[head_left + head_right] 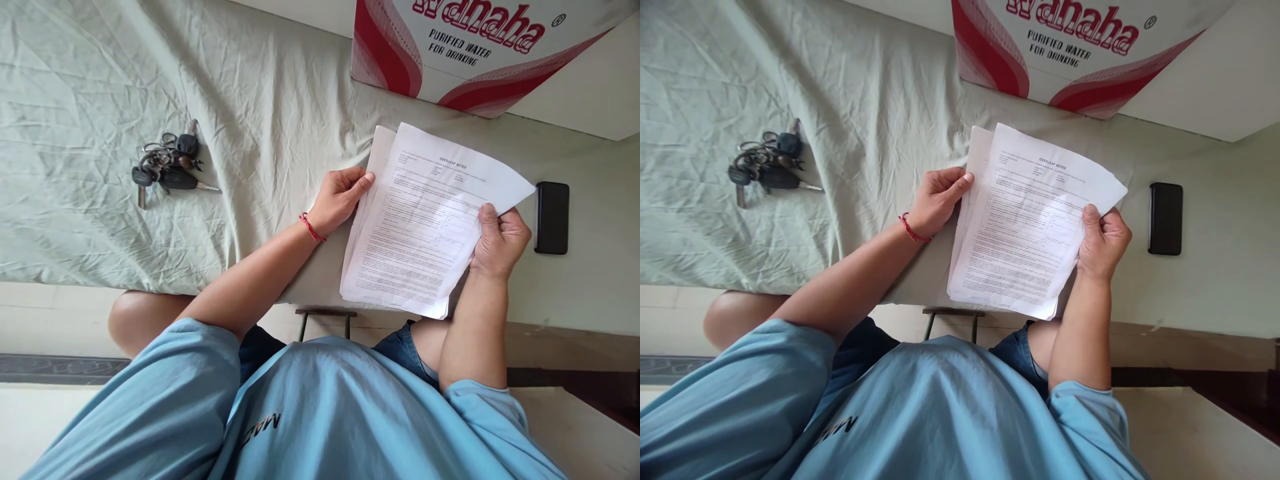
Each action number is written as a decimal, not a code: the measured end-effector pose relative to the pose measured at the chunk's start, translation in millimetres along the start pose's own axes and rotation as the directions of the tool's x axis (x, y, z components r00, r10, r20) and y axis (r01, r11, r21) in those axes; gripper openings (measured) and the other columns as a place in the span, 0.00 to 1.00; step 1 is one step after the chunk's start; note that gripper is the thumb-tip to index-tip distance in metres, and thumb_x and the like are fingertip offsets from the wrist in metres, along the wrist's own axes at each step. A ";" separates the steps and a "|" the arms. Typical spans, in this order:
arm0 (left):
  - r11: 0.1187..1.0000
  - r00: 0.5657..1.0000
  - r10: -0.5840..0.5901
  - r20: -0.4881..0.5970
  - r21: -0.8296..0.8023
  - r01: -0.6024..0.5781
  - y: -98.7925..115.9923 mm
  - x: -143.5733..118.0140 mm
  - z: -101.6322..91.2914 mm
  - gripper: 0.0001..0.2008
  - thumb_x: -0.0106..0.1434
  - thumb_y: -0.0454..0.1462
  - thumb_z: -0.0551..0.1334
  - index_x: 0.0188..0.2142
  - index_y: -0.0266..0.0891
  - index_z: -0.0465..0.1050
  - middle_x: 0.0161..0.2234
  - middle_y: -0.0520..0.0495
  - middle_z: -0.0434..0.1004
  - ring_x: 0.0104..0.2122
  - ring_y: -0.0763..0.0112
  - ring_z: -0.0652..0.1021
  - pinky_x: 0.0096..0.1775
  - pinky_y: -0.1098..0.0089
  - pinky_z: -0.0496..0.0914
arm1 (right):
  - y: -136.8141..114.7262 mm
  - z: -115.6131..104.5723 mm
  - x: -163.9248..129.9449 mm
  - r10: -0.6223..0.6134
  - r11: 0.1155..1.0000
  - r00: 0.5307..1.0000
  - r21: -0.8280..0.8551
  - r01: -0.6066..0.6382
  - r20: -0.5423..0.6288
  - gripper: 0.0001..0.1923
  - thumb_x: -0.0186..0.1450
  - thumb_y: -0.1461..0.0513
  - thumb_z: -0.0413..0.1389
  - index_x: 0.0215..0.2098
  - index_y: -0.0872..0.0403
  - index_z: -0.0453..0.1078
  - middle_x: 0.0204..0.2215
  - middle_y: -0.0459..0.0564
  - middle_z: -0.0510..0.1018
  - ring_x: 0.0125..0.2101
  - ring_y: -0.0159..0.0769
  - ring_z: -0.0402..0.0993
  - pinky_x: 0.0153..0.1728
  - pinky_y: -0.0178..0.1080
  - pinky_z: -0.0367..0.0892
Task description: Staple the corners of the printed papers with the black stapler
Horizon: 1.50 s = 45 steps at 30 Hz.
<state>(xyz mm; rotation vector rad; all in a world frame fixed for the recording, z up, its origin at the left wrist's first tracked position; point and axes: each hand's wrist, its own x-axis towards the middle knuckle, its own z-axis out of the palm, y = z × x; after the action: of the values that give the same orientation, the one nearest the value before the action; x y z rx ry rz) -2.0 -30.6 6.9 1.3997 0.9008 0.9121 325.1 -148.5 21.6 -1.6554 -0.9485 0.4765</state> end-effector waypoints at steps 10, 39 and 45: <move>0.980 0.995 0.099 0.002 -0.173 -0.097 -4.6 5.0 2.5 0.42 0.67 0.77 0.74 0.28 0.43 0.72 0.25 0.53 0.63 0.26 0.75 0.60 0.26 0.68 0.54 | -7.4 19.2 -10.7 -0.083 0.990 0.982 0.098 0.101 -0.168 0.26 0.65 0.38 0.80 0.34 0.49 0.85 0.30 0.43 0.81 0.40 0.40 0.84 0.54 0.47 0.85; 0.976 0.976 0.209 -0.058 -0.042 -0.212 -17.8 4.7 1.7 0.40 0.77 0.74 0.67 0.29 0.44 0.65 0.25 0.54 0.56 0.26 0.74 0.56 0.27 0.65 0.53 | 3.7 18.7 -5.9 -0.179 0.983 0.957 0.002 0.184 -0.229 0.28 0.69 0.36 0.76 0.36 0.47 0.75 0.30 0.41 0.70 0.34 0.38 0.70 0.39 0.44 0.73; 0.969 0.962 0.248 -0.118 0.038 -0.245 -21.9 3.0 2.9 0.39 0.81 0.72 0.63 0.30 0.44 0.65 0.26 0.54 0.57 0.26 0.73 0.59 0.29 0.64 0.58 | 0.9 26.3 -12.1 -0.151 0.987 0.964 0.010 0.157 -0.221 0.27 0.69 0.37 0.76 0.36 0.47 0.77 0.31 0.42 0.73 0.34 0.38 0.71 0.39 0.44 0.75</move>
<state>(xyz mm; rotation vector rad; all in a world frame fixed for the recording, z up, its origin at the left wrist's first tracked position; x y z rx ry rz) 1.7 -28.4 -15.0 1.5115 0.8417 1.1897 299.1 -141.9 10.8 -1.5584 -0.8934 0.1954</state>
